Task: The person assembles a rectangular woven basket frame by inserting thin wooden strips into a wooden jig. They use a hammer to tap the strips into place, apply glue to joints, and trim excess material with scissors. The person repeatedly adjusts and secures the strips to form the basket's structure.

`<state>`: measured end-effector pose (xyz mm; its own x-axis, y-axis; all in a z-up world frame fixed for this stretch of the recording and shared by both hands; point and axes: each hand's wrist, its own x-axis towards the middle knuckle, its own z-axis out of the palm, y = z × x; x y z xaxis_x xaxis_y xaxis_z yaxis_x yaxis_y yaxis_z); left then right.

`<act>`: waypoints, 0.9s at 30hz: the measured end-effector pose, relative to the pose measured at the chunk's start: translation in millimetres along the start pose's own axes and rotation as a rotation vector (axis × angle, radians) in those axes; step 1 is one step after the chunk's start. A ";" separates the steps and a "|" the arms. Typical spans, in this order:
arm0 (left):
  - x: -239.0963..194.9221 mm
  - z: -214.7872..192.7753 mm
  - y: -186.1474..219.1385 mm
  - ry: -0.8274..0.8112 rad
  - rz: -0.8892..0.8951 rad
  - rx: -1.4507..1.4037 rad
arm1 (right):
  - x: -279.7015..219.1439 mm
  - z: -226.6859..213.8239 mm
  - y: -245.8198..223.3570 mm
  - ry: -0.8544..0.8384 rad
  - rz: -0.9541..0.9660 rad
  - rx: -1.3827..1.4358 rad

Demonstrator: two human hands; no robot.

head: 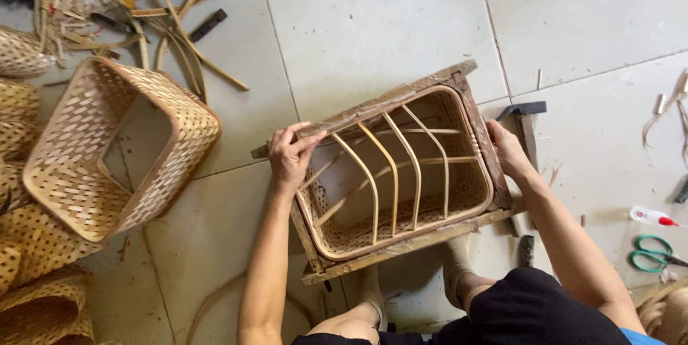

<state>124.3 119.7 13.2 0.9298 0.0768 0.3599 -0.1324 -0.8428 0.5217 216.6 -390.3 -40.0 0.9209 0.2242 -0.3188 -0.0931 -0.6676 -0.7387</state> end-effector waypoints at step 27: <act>-49.1 -19.2 -8.7 0.288 -0.885 -0.602 | -43.0 -20.8 108.5 0.415 0.216 -0.454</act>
<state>73.2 133.6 5.8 0.6745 0.7107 -0.2000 0.3216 -0.0390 0.9461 174.8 -487.1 -94.2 0.9776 -0.1804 -0.1087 -0.2066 -0.9211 -0.3301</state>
